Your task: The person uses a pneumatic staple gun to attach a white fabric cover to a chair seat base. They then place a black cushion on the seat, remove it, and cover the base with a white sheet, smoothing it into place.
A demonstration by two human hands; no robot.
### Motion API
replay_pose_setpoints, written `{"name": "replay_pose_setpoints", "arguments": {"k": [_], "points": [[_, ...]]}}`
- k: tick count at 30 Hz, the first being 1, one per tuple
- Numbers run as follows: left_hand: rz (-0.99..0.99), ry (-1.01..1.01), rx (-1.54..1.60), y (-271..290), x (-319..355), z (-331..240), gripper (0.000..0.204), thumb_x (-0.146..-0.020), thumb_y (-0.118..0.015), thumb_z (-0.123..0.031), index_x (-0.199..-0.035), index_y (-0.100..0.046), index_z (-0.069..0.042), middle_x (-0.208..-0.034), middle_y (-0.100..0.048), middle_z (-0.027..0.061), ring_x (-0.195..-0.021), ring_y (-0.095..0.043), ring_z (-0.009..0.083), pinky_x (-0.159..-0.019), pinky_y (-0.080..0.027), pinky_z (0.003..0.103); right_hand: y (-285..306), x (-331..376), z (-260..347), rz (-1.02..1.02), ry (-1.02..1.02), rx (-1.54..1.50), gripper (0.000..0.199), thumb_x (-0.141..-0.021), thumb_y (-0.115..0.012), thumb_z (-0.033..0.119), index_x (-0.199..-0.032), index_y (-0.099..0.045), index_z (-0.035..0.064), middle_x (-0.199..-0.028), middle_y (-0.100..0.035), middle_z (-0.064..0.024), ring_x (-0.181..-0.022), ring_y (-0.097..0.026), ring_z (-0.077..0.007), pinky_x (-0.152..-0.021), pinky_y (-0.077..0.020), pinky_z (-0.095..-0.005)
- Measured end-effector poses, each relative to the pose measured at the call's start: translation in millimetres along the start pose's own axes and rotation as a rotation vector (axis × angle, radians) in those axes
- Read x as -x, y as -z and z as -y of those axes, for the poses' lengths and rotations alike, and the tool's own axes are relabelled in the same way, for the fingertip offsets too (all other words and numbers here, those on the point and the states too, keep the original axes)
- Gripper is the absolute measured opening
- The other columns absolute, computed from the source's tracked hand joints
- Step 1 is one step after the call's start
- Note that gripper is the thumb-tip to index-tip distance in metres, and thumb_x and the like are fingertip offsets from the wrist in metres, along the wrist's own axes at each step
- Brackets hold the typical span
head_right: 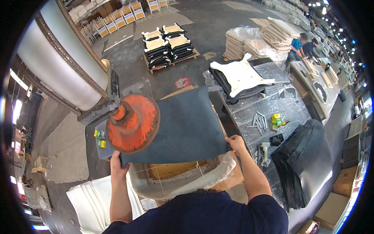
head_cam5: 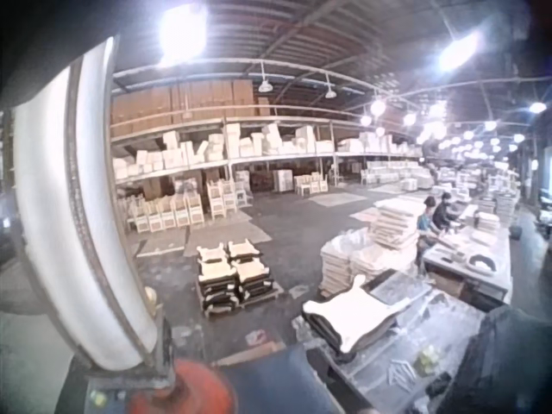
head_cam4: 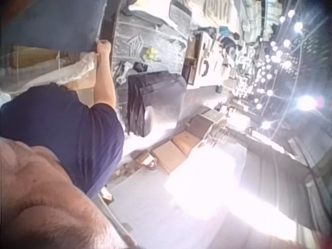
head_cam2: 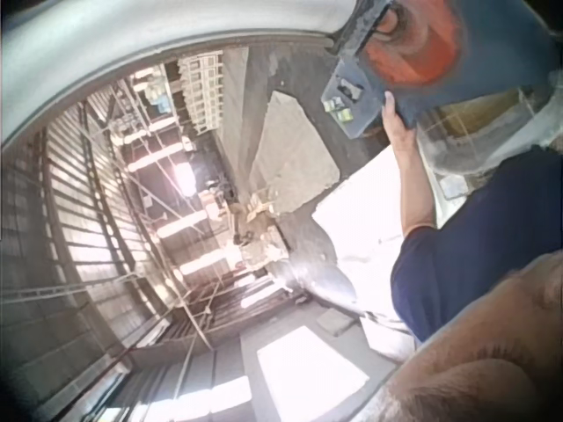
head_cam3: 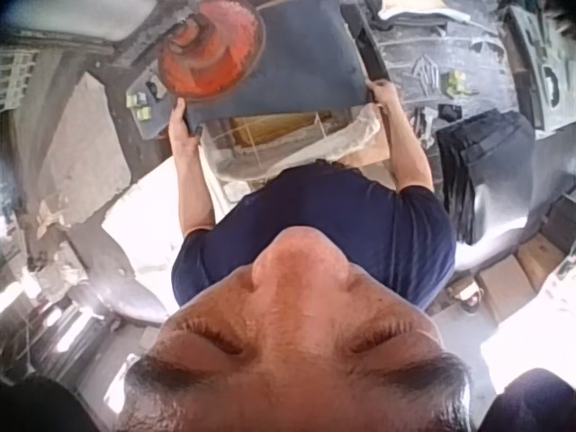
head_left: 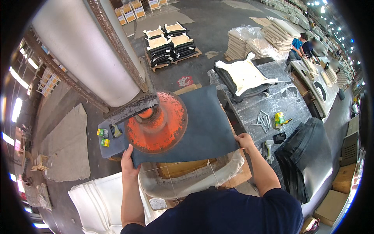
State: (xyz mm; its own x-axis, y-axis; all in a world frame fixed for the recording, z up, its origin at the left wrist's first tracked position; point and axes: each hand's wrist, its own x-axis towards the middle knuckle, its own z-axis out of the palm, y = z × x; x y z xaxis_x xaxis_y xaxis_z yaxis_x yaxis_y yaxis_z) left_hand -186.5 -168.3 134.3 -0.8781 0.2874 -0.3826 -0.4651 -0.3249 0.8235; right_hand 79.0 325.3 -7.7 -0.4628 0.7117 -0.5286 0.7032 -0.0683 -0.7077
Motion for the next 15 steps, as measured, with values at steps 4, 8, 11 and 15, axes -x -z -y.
{"name": "replay_pose_setpoints", "arguments": {"k": [4, 8, 11, 15], "points": [[-0.117, 0.045, -0.085, 2.1, 8.3, 14.3, 0.037, -0.105, -0.078, -0.043, -0.129, -0.071, -0.016, -0.11, -0.079, -0.0017, -0.08, -0.076, 0.0134, -0.056, -0.055, 0.029, 6.0, 3.8, -4.8, -0.08, 0.113, 0.264, 0.043, -0.102, -0.083, 0.042, -0.109, -0.077, -0.0004, -0.084, -0.074, -0.0089, -0.059, -0.069, -0.02, -0.052, -0.0535, -0.0337], [-0.184, 0.074, -0.103, 21.3, 6.2, 17.9, 0.04, -0.105, -0.08, -0.044, -0.129, -0.071, -0.013, -0.109, -0.079, 0.0007, -0.078, -0.075, 0.0159, -0.056, -0.055, 0.033, 3.5, 16.2, 10.4, -0.005, 0.055, 0.375, 0.049, -0.104, -0.078, 0.046, -0.116, -0.076, -0.0011, -0.089, -0.077, -0.0108, -0.06, -0.072, -0.0207, -0.055, -0.0547, -0.0341], [-0.148, 0.085, -0.08, 49.2, 7.4, 19.3, 0.04, -0.106, -0.079, -0.042, -0.128, -0.071, -0.009, -0.107, -0.079, 0.0045, -0.075, -0.074, 0.0183, -0.055, -0.053, 0.035, -6.8, 25.1, 21.7, 0.085, -0.016, 0.208, 0.049, -0.104, -0.079, 0.045, -0.118, -0.076, -0.0015, -0.091, -0.078, -0.0091, -0.067, -0.072, -0.0203, -0.061, -0.0561, -0.0362], [-0.037, 0.243, -0.323, 75.5, -8.0, 22.3, 0.049, -0.107, -0.078, -0.038, -0.137, -0.067, -0.001, -0.121, -0.078, 0.0085, -0.1, -0.078, 0.0224, -0.08, -0.064, 0.045, -3.7, 10.3, 4.1, -0.002, 0.145, 0.062, 0.041, -0.104, -0.081, 0.038, -0.116, -0.076, -0.0006, -0.091, -0.076, -0.0055, -0.078, -0.07, -0.0201, -0.069, -0.0555, -0.0381]]}}
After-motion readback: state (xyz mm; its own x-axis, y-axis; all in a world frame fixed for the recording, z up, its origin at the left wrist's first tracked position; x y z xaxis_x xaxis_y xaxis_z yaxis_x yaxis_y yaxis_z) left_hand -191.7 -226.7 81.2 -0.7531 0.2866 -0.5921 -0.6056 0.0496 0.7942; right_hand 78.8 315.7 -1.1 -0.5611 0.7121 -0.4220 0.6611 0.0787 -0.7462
